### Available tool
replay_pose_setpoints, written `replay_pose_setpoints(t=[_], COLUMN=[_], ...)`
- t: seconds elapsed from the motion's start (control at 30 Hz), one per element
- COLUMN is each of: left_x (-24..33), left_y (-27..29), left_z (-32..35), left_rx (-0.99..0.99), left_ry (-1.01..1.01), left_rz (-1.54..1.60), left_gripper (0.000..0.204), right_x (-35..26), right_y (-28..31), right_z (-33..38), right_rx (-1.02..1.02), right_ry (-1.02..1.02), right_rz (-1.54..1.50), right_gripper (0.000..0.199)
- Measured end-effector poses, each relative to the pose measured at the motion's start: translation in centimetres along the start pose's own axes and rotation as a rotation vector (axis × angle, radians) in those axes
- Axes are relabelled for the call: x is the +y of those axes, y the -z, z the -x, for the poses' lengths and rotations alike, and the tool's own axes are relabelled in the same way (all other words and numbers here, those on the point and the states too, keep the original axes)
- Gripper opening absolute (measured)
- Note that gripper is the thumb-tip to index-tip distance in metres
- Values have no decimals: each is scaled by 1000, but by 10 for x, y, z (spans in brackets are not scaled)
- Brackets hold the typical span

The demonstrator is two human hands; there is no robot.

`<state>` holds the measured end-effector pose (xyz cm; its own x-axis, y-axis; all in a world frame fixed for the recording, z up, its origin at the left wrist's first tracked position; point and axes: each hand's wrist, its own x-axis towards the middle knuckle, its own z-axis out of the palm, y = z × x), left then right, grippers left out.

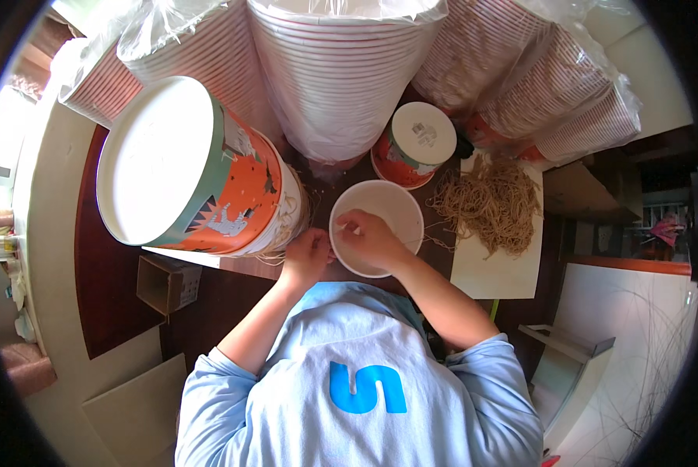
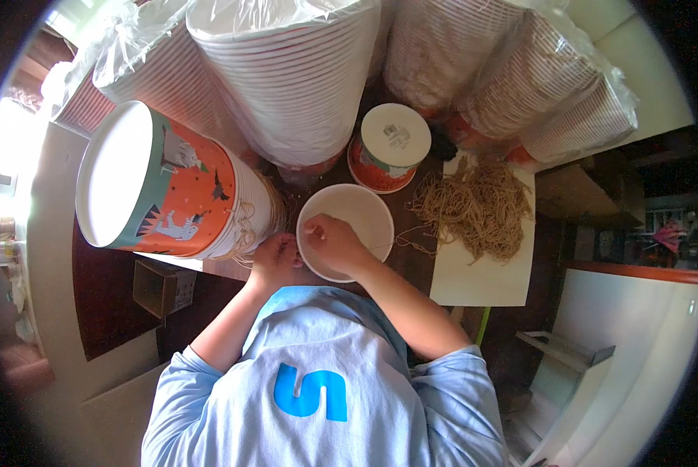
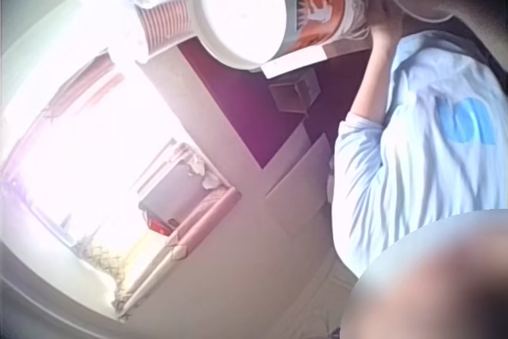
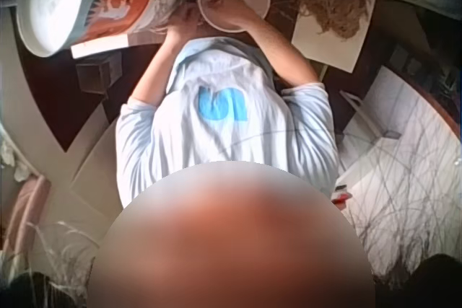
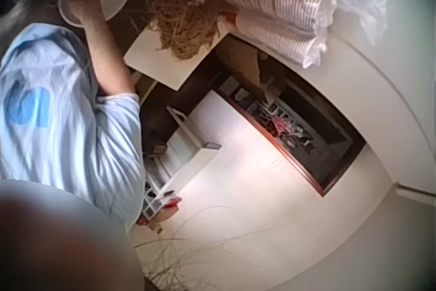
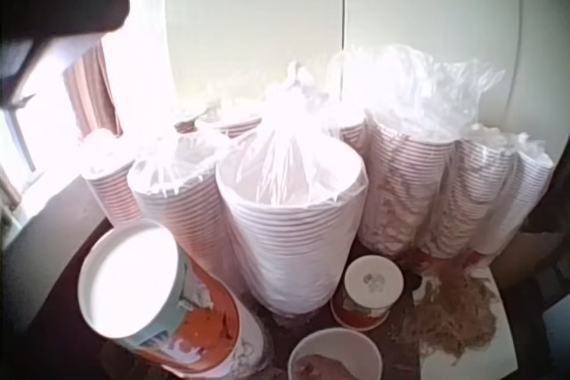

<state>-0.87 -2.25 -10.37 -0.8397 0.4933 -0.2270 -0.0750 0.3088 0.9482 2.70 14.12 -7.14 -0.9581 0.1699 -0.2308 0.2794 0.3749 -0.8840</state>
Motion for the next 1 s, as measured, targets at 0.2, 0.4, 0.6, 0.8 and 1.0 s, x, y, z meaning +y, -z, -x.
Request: replay_pose_setpoints(t=[0.2, 0.4, 0.6, 0.8, 1.0], left_x=[14, 7, 17, 6, 17], left_y=[6, -4, -1, 3, 7], left_z=[2, 21, 26, 42, 40], left_rx=[-188, -448, -375, -352, -394], left_ry=[662, 601, 471, -7, -149], left_rz=[1002, 1105, 975, 39, -27], left_gripper=[10, 13, 7, 14, 15], right_x=[-41, -17, 20, -1, 26], right_y=[64, 12, -26, -18, -38], right_z=[44, 95, 93, 85, 81], right_rx=[6, -63, -22, 81, 140], right_ry=[34, 56, 80, -155, -202], right_rz=[183, -28, -142, -241, -328], right_gripper=[15, 11, 16, 18, 16])
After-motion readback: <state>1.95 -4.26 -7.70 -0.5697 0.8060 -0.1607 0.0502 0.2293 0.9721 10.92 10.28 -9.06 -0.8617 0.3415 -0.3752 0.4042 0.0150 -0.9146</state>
